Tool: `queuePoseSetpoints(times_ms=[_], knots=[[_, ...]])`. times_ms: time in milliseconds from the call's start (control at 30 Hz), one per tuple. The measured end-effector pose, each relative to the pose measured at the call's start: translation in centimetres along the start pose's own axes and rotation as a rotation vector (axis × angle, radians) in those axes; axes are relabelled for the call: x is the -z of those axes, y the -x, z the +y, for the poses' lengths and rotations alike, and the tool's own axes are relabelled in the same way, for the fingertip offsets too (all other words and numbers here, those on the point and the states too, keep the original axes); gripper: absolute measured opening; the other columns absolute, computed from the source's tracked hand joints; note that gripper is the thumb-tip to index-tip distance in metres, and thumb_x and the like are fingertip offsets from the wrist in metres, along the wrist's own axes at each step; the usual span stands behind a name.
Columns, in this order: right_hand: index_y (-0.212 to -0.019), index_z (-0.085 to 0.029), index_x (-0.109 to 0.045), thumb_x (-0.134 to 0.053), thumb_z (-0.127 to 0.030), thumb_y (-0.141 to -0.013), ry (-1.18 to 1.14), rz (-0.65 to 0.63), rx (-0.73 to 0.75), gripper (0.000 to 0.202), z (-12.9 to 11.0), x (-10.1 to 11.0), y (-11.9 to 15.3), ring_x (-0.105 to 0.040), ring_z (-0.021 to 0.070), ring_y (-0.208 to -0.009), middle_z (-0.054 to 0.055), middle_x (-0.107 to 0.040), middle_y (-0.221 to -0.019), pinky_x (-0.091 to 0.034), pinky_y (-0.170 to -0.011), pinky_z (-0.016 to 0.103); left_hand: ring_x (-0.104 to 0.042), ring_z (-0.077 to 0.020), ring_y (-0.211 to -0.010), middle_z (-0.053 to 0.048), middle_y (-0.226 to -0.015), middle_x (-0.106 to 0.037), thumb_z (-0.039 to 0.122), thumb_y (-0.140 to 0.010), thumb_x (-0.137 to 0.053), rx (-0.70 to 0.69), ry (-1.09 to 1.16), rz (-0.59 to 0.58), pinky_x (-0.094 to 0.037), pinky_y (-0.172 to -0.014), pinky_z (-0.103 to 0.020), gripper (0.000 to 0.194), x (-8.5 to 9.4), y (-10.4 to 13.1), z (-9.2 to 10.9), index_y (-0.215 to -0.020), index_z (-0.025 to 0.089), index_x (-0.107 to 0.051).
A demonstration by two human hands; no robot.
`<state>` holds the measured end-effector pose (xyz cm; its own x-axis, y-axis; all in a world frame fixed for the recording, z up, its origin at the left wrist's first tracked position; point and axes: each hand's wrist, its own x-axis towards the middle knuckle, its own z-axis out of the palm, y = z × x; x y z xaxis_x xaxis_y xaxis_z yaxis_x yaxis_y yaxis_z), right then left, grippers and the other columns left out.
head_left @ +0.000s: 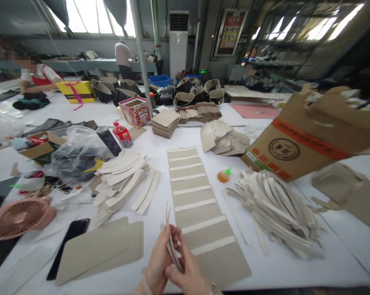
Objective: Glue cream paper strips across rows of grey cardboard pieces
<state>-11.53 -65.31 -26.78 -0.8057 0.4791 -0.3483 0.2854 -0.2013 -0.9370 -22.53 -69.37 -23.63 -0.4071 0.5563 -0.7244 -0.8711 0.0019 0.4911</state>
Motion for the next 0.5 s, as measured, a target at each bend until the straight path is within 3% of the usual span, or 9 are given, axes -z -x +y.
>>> queuePoseSetpoints(times_ms=[100,233,300,400,500], knots=[[-0.141,-0.023,-0.017,-0.059,-0.047,-0.074,0.158,0.048,0.056,0.083,-0.5,0.8,0.0,-0.052,0.027,-0.11,0.012,-0.051,-0.127,-0.044,-0.089,0.038,-0.061,-0.0162,-0.081,-0.005,-0.09,-0.065,0.043,-0.072,-0.061,0.078,0.032,-0.036,-0.048,-0.072,-0.027,0.034,-1.5,-0.1,-1.2,-0.095,0.017,-0.061],[-0.135,-0.025,-0.034,-0.043,-0.041,-0.085,0.387,0.069,0.079,0.053,1.5,4.7,2.3,-0.058,0.0243,-0.1,0.009,-0.06,-0.116,-0.046,-0.084,0.033,-0.047,-0.0225,-0.117,-0.009,-0.12,-0.057,0.048,-0.075,-0.056,0.062,-0.168,-0.127,-0.034,-0.101,-0.033,0.044,-2.7,-0.3,-3.0,-0.105,0.016,-0.06],[-0.129,-0.024,-0.043,-0.036,-0.038,-0.088,0.53,0.156,0.088,0.045,3.0,7.6,4.0,-0.056,0.0239,-0.104,0.01,-0.059,-0.118,-0.044,-0.087,0.033,-0.041,-0.0229,-0.123,-0.008,-0.126,-0.052,0.05,-0.069,-0.062,0.007,-0.327,-0.173,-0.029,-0.104,-0.033,0.054,-3.0,-0.5,-4.5,-0.113,0.018,-0.055],[-0.126,-0.017,-0.046,-0.026,-0.035,-0.09,0.728,0.334,0.017,0.045,5.3,13.1,6.3,-0.057,0.0229,-0.103,0.013,-0.059,-0.116,-0.044,-0.087,0.032,-0.046,-0.0237,-0.118,-0.011,-0.124,-0.054,0.05,-0.06,-0.07,-0.055,-0.533,-0.212,-0.034,-0.099,-0.033,0.074,-2.7,-1.0,-7.1,-0.122,0.019,-0.044],[-0.126,-0.012,-0.045,-0.021,-0.035,-0.09,0.945,0.517,-0.103,0.049,7.1,19.8,7.5,-0.058,0.0231,-0.101,0.015,-0.058,-0.117,-0.045,-0.084,0.033,-0.054,-0.0248,-0.105,-0.015,-0.114,-0.06,0.054,-0.058,-0.069,-0.109,-0.687,-0.222,-0.041,-0.091,-0.033,0.074,-1.4,-1.7,-9.1,-0.117,0.015,-0.048]])
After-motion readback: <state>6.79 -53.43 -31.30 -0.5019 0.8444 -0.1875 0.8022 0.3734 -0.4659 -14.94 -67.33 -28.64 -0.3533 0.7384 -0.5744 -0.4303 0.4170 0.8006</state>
